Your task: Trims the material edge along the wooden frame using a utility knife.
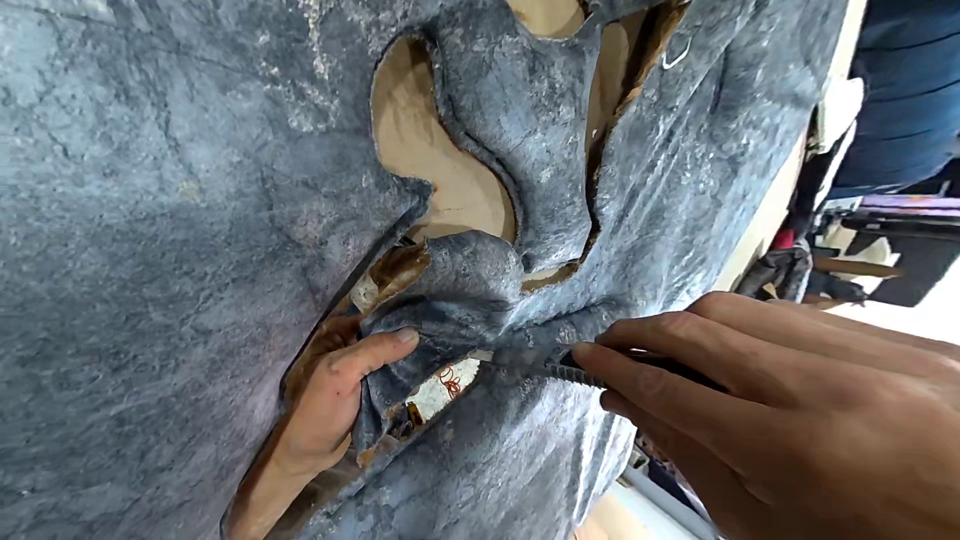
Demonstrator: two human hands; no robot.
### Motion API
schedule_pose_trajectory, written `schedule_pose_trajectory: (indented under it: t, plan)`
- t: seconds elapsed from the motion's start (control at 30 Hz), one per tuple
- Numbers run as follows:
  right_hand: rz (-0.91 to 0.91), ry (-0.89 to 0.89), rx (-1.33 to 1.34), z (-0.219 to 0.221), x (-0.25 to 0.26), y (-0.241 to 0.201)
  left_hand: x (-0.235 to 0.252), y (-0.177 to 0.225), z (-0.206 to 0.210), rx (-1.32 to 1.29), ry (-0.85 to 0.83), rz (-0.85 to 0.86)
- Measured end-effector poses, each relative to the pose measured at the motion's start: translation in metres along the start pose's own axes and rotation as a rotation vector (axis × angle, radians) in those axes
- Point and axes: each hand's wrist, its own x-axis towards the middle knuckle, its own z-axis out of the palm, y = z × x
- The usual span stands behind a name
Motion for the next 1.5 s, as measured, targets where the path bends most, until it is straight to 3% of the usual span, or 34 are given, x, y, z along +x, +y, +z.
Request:
schedule_pose_trajectory:
  t: [0.57, 0.67, 1.0, 1.1, 1.23, 1.33, 1.5]
  plan:
    - [-0.125, 0.089, -0.087, 0.004, 0.008, 0.003, -0.001, -0.001, 0.0, -0.016, 0.041, -0.001]
    - [-0.079, -0.002, -0.069, -0.006, 0.003, 0.001, -0.002, -0.001, -0.001, -0.019, 0.05, 0.011]
    - [-0.084, 0.069, -0.118, -0.002, 0.006, -0.002, -0.003, 0.001, 0.001, -0.003, 0.076, 0.007]
    - [-0.063, 0.009, -0.092, -0.007, 0.001, 0.003, -0.004, 0.0, -0.002, 0.002, 0.075, 0.031]
    - [-0.091, 0.119, -0.103, 0.0, 0.006, 0.007, -0.004, 0.001, -0.002, 0.032, 0.079, 0.039]
    - [0.023, 0.028, 0.037, -0.01, -0.022, 0.009, -0.009, 0.005, -0.004, 0.058, 0.047, 0.015]
    - [0.252, 0.206, 0.412, 0.002, -0.1, -0.011, -0.018, 0.004, -0.002, 0.06, 0.095, -0.004]
